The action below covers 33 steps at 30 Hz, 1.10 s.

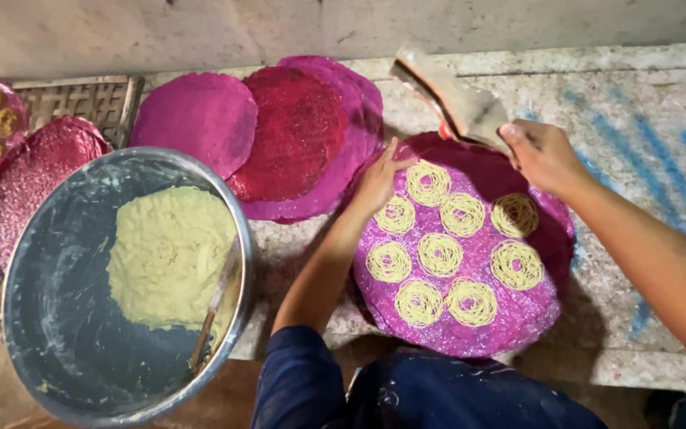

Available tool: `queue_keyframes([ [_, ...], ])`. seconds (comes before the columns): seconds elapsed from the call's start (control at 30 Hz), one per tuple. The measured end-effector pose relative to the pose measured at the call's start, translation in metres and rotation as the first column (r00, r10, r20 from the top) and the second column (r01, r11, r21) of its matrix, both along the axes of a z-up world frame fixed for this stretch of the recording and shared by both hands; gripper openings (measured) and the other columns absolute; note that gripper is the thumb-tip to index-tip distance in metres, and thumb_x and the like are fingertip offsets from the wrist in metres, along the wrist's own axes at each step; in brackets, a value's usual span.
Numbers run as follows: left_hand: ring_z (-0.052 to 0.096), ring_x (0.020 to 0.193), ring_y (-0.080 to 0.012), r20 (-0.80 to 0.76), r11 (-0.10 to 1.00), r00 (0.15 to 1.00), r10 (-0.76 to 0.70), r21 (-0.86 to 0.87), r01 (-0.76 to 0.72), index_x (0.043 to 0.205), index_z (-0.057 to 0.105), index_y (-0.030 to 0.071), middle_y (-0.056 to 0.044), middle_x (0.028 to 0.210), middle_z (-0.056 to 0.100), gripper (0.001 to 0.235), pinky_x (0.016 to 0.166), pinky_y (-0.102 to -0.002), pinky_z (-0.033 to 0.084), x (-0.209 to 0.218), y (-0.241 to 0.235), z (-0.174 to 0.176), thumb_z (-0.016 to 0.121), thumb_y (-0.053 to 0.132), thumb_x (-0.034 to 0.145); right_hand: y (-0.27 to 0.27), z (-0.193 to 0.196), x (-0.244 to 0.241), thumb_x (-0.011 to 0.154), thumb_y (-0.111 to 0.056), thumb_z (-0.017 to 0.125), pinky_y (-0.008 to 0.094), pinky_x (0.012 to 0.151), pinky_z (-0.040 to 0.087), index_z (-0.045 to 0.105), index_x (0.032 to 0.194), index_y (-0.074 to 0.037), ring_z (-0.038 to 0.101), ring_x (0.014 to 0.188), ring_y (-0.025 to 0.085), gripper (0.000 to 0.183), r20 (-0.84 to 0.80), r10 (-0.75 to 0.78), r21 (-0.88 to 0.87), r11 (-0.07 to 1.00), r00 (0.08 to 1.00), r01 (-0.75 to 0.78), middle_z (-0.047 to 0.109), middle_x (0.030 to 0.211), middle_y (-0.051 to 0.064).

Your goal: The person uses a manual dough press to extrude dough into spiral shapes onto a pink tray. They repeatedly load dough into the press, squeeze the handles, and release the formed spirals onto the tray.

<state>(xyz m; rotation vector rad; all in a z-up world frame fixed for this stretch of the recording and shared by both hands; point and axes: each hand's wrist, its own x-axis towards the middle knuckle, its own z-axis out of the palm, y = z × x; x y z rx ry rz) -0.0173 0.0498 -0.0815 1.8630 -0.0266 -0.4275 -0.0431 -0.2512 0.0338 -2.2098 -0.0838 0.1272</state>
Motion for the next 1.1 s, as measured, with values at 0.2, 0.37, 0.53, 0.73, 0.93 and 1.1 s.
queue_keyframes([
  [0.2, 0.066, 0.106, -0.0254, 0.634, 0.873, 0.733, -0.248, 0.474, -0.115, 0.151, 0.053, 0.019, -0.007, 0.135, 0.068, 0.062, 0.091, -0.039, 0.057, -0.034, -0.001, 0.037, 0.059, 0.014, 0.09, -0.02, -0.015, -0.031, 0.112, -0.051, 0.039, 0.032, 0.052, 0.042, 0.059, 0.084, -0.004, 0.051, 0.055, 0.014, 0.058, 0.003, -0.09, 0.232, 0.969, 0.996, 0.087, 0.056, 0.065, 0.004],
  [0.37, 0.044, 0.132, -0.0367, 0.516, 0.728, 0.714, -0.473, 0.685, -0.012, 0.132, 0.066, 0.021, -0.012, 0.144, 0.054, 0.047, 0.105, -0.048, 0.046, -0.021, -0.026, 0.052, 0.066, 0.019, 0.085, -0.034, -0.029, -0.065, 0.109, -0.063, 0.031, 0.032, 0.053, 0.044, 0.061, 0.086, -0.001, 0.053, 0.054, 0.016, 0.073, 0.072, -0.13, 0.336, 0.937, 0.989, 0.099, 0.057, 0.065, 0.007],
  [0.53, 0.044, 0.135, -0.0346, 0.494, 0.653, 0.725, -0.479, 0.753, -0.081, 0.12, 0.073, 0.013, -0.014, 0.147, 0.051, 0.035, 0.109, -0.051, 0.042, -0.012, -0.019, 0.041, 0.066, 0.018, 0.086, -0.067, -0.045, -0.121, 0.104, -0.074, 0.027, 0.033, 0.053, 0.043, 0.062, 0.092, 0.001, 0.055, 0.056, 0.018, 0.084, 0.072, -0.24, 0.417, 0.889, 0.968, 0.189, 0.058, 0.068, 0.009],
  [0.73, 0.045, 0.135, -0.0352, 0.524, 0.682, 0.748, -0.408, 0.719, -0.132, 0.117, 0.075, 0.014, -0.014, 0.145, 0.055, 0.034, 0.111, -0.05, 0.041, -0.015, -0.008, 0.032, 0.065, 0.015, 0.084, -0.09, -0.076, -0.194, 0.099, -0.083, 0.03, 0.033, 0.053, 0.04, 0.058, 0.102, -0.001, 0.052, 0.057, 0.018, 0.087, 0.034, -0.39, 0.658, 0.702, 0.92, 0.273, 0.055, 0.072, 0.008],
  [0.93, 0.052, 0.136, -0.0325, 0.647, 0.826, 0.693, -0.319, 0.548, -0.131, 0.125, 0.071, 0.014, -0.009, 0.142, 0.061, 0.043, 0.114, -0.047, 0.042, -0.059, -0.019, 0.121, 0.068, 0.012, 0.082, -0.097, -0.039, -0.235, 0.099, -0.066, 0.06, 0.033, 0.055, 0.04, 0.055, 0.104, 0.001, 0.052, 0.062, 0.018, 0.067, 0.117, -0.32, 0.689, 0.708, 0.94, 0.156, 0.055, 0.075, 0.008],
  [1.1, 0.058, 0.117, -0.0343, 0.754, 0.865, 0.454, -0.475, 0.304, 0.399, 0.128, 0.062, 0.007, -0.015, 0.126, 0.061, 0.054, 0.1, -0.048, 0.044, -0.118, -0.068, 0.208, 0.072, 0.019, 0.076, -0.081, 0.052, -0.239, 0.086, -0.047, 0.075, 0.032, 0.056, 0.048, 0.069, 0.108, 0.001, 0.06, 0.056, 0.017, 0.053, 0.313, -0.024, -0.102, 0.993, 0.95, 0.058, 0.063, 0.068, 0.009],
])
